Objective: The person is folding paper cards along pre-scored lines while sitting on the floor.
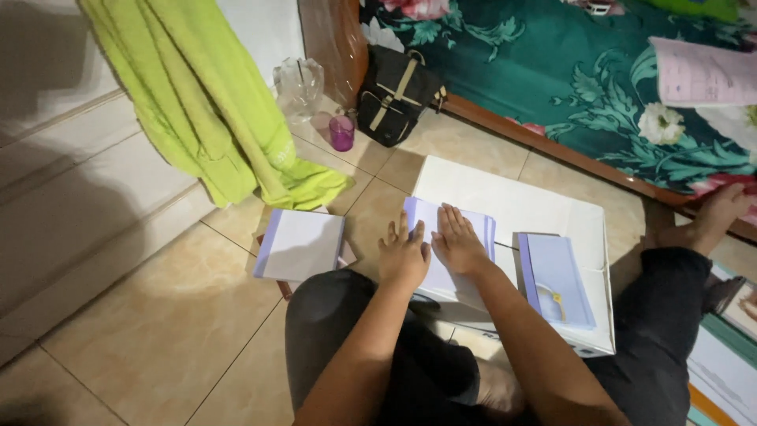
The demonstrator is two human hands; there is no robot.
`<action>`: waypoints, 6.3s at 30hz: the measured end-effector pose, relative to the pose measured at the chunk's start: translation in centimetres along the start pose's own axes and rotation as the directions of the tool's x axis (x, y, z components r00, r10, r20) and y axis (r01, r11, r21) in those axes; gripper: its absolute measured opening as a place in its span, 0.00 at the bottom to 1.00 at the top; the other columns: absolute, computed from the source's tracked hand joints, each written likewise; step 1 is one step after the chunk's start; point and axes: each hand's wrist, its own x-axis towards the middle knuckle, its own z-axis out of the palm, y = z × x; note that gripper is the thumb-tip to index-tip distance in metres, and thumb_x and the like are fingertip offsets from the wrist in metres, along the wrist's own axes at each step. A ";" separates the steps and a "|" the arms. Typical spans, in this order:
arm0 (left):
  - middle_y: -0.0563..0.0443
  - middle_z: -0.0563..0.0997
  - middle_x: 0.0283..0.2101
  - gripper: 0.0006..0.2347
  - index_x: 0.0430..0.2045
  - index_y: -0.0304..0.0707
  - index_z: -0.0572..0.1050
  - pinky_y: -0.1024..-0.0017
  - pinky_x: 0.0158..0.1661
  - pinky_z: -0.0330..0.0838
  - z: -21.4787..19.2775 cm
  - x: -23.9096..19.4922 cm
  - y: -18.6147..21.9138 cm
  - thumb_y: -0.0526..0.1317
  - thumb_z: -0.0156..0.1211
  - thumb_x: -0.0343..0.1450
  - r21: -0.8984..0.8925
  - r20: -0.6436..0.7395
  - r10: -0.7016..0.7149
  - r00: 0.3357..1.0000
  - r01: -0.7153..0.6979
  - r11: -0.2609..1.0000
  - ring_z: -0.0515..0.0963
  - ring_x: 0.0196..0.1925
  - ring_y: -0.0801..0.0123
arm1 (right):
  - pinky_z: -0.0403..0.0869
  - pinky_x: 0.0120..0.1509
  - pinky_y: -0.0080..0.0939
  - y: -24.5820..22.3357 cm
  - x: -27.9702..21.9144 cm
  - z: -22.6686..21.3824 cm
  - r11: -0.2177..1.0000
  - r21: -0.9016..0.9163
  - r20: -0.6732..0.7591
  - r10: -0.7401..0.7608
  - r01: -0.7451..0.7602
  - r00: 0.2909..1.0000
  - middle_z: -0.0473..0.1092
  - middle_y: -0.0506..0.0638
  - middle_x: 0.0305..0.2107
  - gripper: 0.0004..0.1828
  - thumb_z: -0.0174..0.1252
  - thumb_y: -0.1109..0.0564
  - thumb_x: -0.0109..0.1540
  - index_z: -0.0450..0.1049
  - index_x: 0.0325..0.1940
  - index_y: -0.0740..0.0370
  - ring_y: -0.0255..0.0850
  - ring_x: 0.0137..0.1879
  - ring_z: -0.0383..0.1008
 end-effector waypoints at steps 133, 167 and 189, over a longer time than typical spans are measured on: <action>0.27 0.68 0.64 0.30 0.68 0.27 0.58 0.48 0.54 0.74 0.6 -1.0 0.5 0.44 0.57 0.71 -0.177 -0.249 -0.067 0.966 0.023 0.984 0.71 0.65 0.39 | 0.72 0.65 0.64 4.8 -16.3 -4.1 0.797 0.577 -0.256 0.385 -0.179 0.887 0.68 0.70 0.62 0.26 0.60 0.55 0.62 0.72 0.65 0.64 0.68 0.63 0.71; 0.36 0.83 0.43 0.16 0.46 0.33 0.78 0.51 0.49 0.77 10.6 -0.6 20.5 0.46 0.53 0.73 -0.807 0.132 -0.038 0.991 0.130 0.576 0.82 0.51 0.42 | 0.76 0.61 0.58 10.5 -22.3 -4.9 0.814 0.216 -0.237 0.579 -0.539 0.780 0.76 0.53 0.53 0.34 0.43 0.27 0.70 0.80 0.57 0.52 0.56 0.60 0.76; 0.42 0.78 0.46 0.24 0.55 0.41 0.76 0.57 0.42 0.77 2.6 0.1 0.0 0.39 0.63 0.62 0.029 -0.530 0.141 0.836 -0.148 0.989 0.78 0.49 0.50 | 0.78 0.48 0.57 6.1 -10.7 1.0 0.645 0.689 -0.101 0.537 -0.331 0.838 0.80 0.65 0.37 0.27 0.67 0.51 0.59 0.75 0.58 0.66 0.59 0.46 0.82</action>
